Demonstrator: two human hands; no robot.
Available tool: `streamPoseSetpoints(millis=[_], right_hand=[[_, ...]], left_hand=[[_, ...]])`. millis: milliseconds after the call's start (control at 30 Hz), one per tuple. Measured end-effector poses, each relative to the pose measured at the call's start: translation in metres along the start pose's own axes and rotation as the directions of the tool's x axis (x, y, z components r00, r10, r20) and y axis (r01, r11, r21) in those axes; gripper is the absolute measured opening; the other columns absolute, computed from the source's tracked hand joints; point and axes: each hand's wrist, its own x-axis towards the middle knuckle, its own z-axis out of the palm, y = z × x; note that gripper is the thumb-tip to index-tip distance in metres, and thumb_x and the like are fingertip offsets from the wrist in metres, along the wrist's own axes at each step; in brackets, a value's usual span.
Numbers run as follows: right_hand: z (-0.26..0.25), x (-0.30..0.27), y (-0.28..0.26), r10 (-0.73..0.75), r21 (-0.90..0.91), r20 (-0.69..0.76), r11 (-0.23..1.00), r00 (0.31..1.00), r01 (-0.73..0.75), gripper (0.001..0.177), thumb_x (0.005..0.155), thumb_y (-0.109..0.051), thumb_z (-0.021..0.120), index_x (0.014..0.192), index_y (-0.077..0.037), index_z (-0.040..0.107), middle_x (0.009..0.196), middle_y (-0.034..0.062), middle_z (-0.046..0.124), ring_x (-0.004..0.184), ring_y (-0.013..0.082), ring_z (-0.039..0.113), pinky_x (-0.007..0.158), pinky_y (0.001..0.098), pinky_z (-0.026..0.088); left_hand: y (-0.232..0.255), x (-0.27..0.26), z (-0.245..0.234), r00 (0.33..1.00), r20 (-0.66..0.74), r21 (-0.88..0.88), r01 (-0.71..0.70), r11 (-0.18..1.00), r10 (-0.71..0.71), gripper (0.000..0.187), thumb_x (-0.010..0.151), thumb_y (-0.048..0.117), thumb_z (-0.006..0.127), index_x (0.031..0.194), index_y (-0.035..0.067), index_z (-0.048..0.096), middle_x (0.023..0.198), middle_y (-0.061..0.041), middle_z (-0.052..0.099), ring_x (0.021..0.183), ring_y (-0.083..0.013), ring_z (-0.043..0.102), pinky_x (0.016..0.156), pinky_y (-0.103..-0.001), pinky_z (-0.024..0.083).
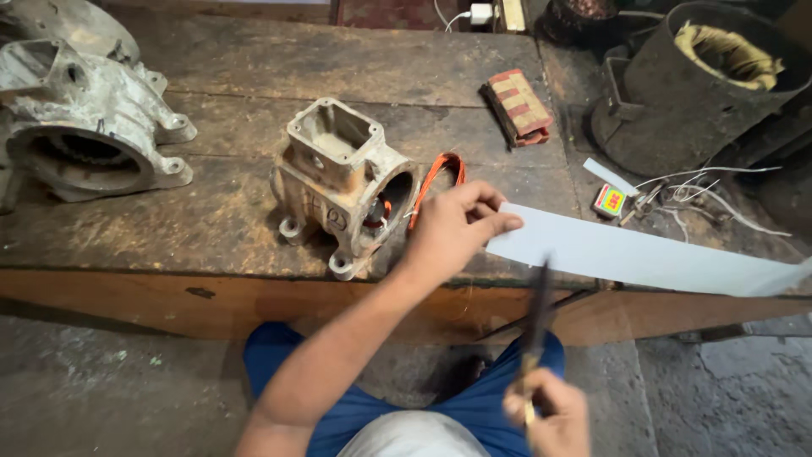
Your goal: The person inserts copper wire coils into a motor housing and places white insulating paper between layers. They use scissors to cut the paper and repeatedly adjust the coils by hand inside the housing.
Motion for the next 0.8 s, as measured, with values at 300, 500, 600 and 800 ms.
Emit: streamPoseSetpoints(millis=[300,500,600,800], right_hand=[[0.016,0.007,-0.008,-0.091,0.168,0.268,0.985,0.959,0.046,0.052,0.09,-0.053,0.071,0.102,-0.004,0.061,0.085,0.0002,0.057,0.078,0.0087,0.053,0.069,0.0236,0.046],[0.031,0.017,-0.036,-0.011,0.138,0.3,0.99,0.954,-0.032,0.056,0.086,-0.052,0.074,0.104,-0.001,0.061,0.087,0.0021,0.059,0.077,0.0112,0.055,0.068,0.0264,0.046],[0.033,0.021,-0.051,-0.12,0.229,0.168,0.97,0.979,0.079,0.056,0.09,-0.055,0.068,0.109,-0.003,0.06,0.087,0.001,0.057,0.076,0.0104,0.053,0.068,0.0252,0.046],[0.042,0.038,-0.068,-0.102,0.207,0.1,0.975,0.99,0.08,0.043,0.094,-0.044,0.068,0.101,-0.003,0.059,0.08,0.0007,0.056,0.071,0.0098,0.052,0.063,0.0248,0.045]], left_hand=[[-0.014,-0.012,0.016,0.995,-0.025,-0.507,-0.1,0.856,0.101,0.016,0.096,0.007,0.076,0.11,-0.001,0.074,0.095,-0.001,0.074,0.082,-0.0044,0.063,0.072,-0.02,0.052],[-0.004,-0.013,0.017,0.995,-0.079,-0.644,-0.097,0.758,0.061,0.016,0.095,0.006,0.077,0.109,-0.001,0.074,0.093,0.0,0.075,0.082,-0.0046,0.066,0.073,-0.021,0.054],[-0.002,-0.023,0.026,0.994,-0.104,-0.539,-0.086,0.838,0.036,0.017,0.095,0.005,0.078,0.11,-0.003,0.076,0.092,-0.003,0.074,0.08,-0.0049,0.064,0.07,-0.021,0.052],[-0.001,-0.028,0.036,0.993,-0.114,-0.645,-0.073,0.76,-0.002,0.019,0.093,0.005,0.077,0.11,-0.004,0.074,0.098,-0.006,0.077,0.086,-0.0075,0.07,0.079,-0.023,0.058]])
